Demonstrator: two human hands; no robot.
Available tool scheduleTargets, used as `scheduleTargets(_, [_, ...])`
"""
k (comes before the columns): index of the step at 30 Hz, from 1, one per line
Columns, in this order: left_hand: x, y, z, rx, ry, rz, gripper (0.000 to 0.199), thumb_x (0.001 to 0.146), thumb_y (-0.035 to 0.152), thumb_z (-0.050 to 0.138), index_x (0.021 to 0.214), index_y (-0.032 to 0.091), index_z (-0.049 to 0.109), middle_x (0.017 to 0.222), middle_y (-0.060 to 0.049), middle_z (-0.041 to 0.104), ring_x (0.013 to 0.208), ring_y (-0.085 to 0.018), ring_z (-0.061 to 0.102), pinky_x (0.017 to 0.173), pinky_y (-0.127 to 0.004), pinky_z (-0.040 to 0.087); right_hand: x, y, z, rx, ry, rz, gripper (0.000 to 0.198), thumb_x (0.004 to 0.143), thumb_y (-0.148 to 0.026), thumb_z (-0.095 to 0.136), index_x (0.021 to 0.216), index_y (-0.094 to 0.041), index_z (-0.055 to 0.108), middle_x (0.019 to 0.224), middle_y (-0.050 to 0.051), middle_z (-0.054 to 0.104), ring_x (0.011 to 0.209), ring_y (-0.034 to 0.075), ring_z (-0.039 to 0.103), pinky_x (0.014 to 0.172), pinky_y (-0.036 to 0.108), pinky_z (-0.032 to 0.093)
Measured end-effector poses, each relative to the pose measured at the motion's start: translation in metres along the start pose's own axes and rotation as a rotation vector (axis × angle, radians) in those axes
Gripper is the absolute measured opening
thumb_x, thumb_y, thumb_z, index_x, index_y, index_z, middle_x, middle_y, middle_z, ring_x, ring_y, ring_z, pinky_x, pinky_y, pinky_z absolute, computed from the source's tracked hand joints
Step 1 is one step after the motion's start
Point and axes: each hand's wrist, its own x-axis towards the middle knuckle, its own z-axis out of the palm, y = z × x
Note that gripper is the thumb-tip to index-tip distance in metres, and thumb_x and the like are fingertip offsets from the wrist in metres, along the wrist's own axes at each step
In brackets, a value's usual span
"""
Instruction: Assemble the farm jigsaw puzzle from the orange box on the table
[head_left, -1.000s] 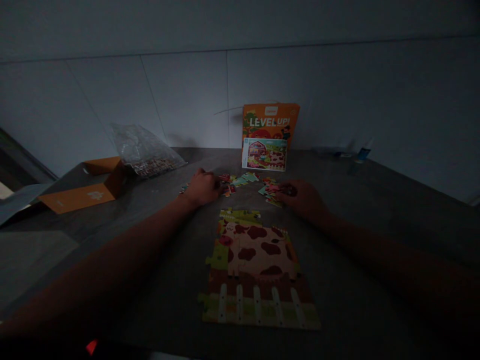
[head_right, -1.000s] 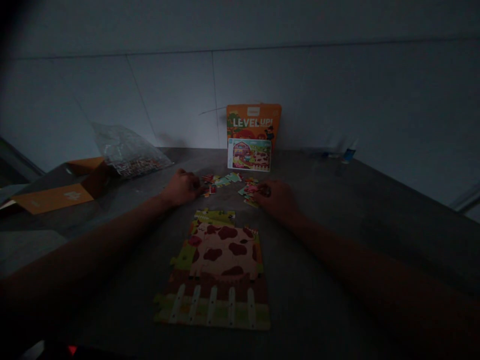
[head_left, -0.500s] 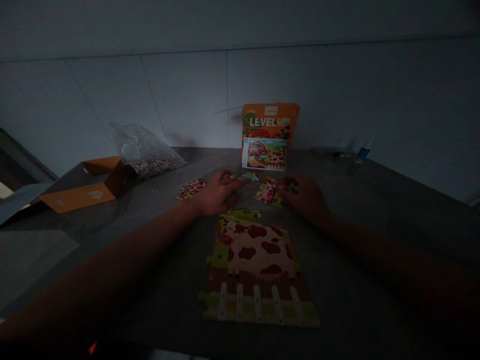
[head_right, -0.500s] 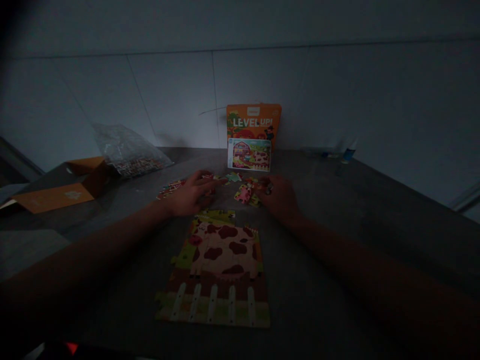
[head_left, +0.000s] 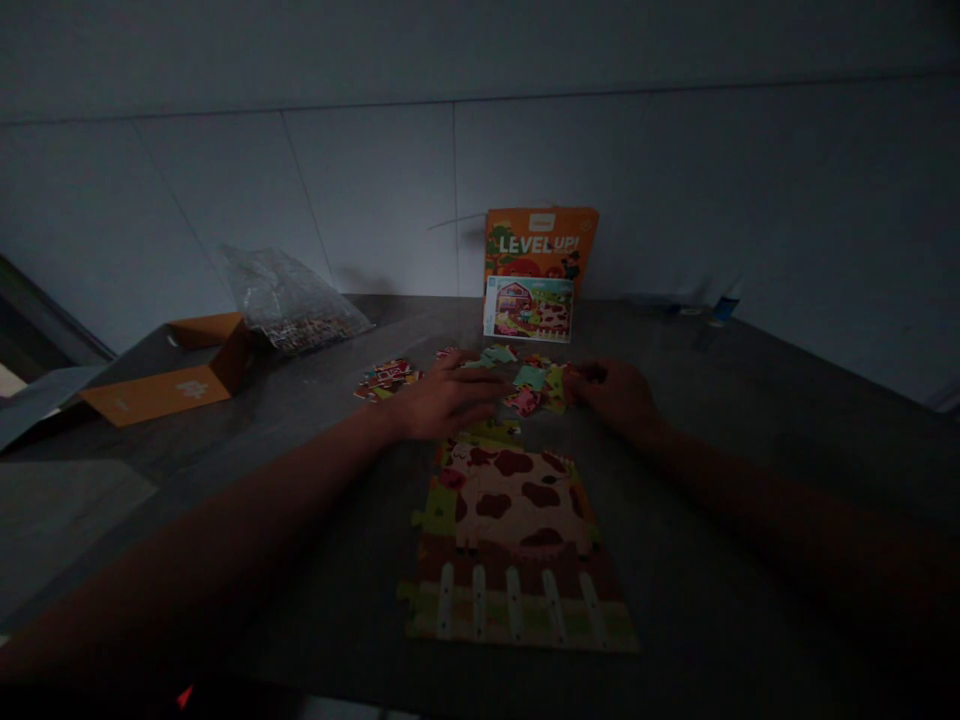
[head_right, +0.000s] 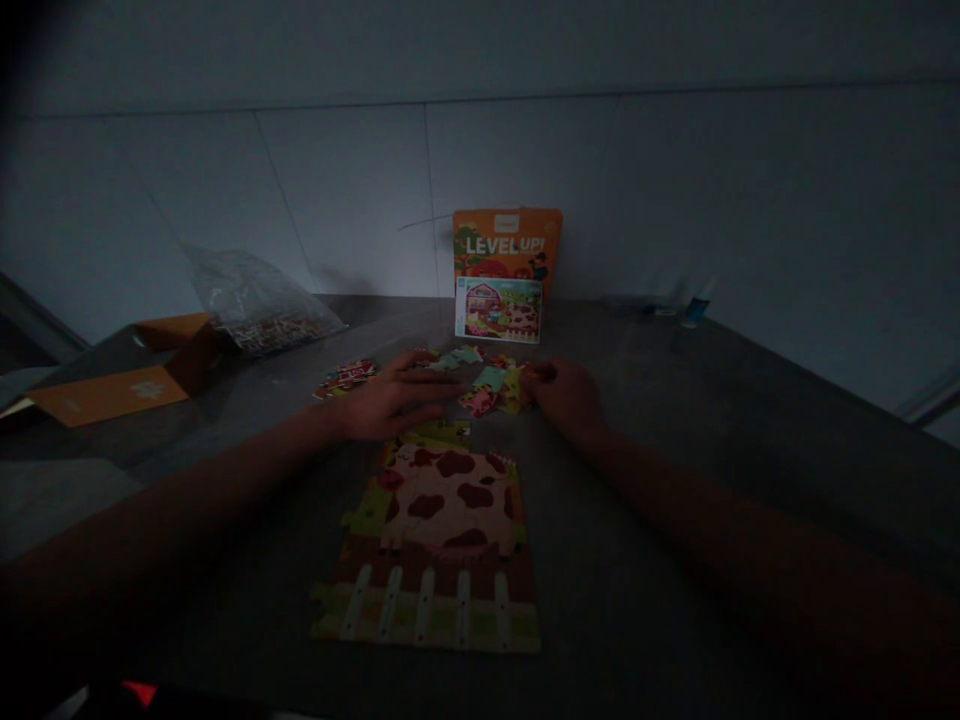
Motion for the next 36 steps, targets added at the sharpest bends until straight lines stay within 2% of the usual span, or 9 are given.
scheduleTargets(8, [-0.001,0.006,0.002,-0.009,-0.007,-0.051,0.052,0.099,0.043,0.038,0.149,0.027,0.035,0.147,-0.006,0.047,0.135,-0.030,0.038,0.114,-0.051,0.022,0.002,0.000,-0.002,0.117,0.100,0.015,0.022,0.078,-0.037,0.062,0.075,-0.018,0.072,0.071,0.008,0.072,0.065,0.021,0.066,0.058,0.031,0.046])
scheduleTargets(11, [0.000,0.011,-0.001,-0.026,-0.028,-0.081,0.057,0.099,0.044,0.036,0.153,0.026,0.025,0.149,-0.005,0.044,0.140,-0.032,0.031,0.114,-0.050,0.024,-0.002,-0.009,-0.005,0.247,0.178,-0.018,0.028,0.078,-0.042,0.064,0.079,-0.017,0.074,0.079,0.009,0.074,0.072,0.023,0.068,0.062,0.031,0.048])
scheduleTargets(15, [0.003,0.022,-0.005,-0.065,-0.070,-0.030,0.060,0.099,0.044,0.039,0.154,0.028,0.020,0.153,-0.004,0.038,0.143,-0.031,0.027,0.114,-0.048,0.026,-0.017,-0.025,-0.004,0.395,0.023,-0.129,0.029,0.079,-0.044,0.063,0.085,-0.019,0.077,0.081,0.005,0.075,0.075,0.022,0.069,0.066,0.030,0.050])
scheduleTargets(19, [0.005,0.024,-0.005,-0.038,-0.033,-0.014,0.054,0.097,0.041,0.044,0.149,0.032,0.033,0.150,-0.004,0.043,0.145,-0.031,0.023,0.113,-0.053,0.026,-0.023,-0.029,-0.002,0.311,-0.169,-0.271,0.028,0.084,-0.043,0.057,0.082,-0.023,0.077,0.078,0.001,0.075,0.077,0.022,0.068,0.071,0.032,0.050])
scheduleTargets(21, [0.005,0.019,-0.004,0.001,0.052,-0.097,0.048,0.098,0.041,0.042,0.144,0.030,0.043,0.146,-0.005,0.049,0.144,-0.031,0.025,0.112,-0.054,0.026,-0.018,-0.023,-0.001,0.200,-0.078,-0.257,0.032,0.087,-0.041,0.052,0.087,-0.022,0.077,0.082,0.003,0.075,0.077,0.023,0.067,0.072,0.034,0.050])
scheduleTargets(24, [0.002,0.006,-0.002,0.050,0.177,-0.349,0.043,0.099,0.041,0.038,0.137,0.027,0.053,0.136,-0.006,0.059,0.143,-0.031,0.028,0.110,-0.054,0.029,-0.010,-0.009,0.000,-0.064,0.083,-0.170,0.033,0.084,-0.034,0.055,0.107,-0.019,0.073,0.100,0.012,0.072,0.090,0.029,0.065,0.081,0.041,0.048])
scheduleTargets(28, [-0.003,-0.011,0.002,0.030,0.138,-0.580,0.043,0.100,0.043,0.033,0.122,0.027,0.065,0.129,-0.001,0.064,0.142,-0.032,0.030,0.109,-0.053,0.033,-0.007,0.004,0.005,-0.271,0.064,-0.026,0.046,0.079,-0.029,0.059,0.123,-0.016,0.064,0.100,0.018,0.069,0.097,0.036,0.062,0.081,0.047,0.047])
scheduleTargets(32, [-0.005,-0.020,0.006,-0.006,0.025,-0.655,0.049,0.100,0.049,0.028,0.114,0.028,0.069,0.124,-0.001,0.067,0.140,-0.031,0.035,0.111,-0.055,0.030,-0.006,0.005,0.008,-0.182,0.043,-0.009,0.048,0.077,-0.028,0.061,0.123,-0.014,0.062,0.095,0.016,0.068,0.092,0.032,0.063,0.076,0.043,0.049])
scheduleTargets(36, [-0.005,-0.023,0.010,0.022,-0.009,-0.581,0.049,0.100,0.048,0.028,0.113,0.027,0.069,0.115,-0.003,0.071,0.124,-0.027,0.055,0.117,-0.059,0.012,-0.003,0.002,0.003,0.027,0.090,0.055,0.042,0.073,-0.027,0.065,0.113,-0.013,0.066,0.098,0.013,0.069,0.085,0.026,0.065,0.069,0.035,0.049])
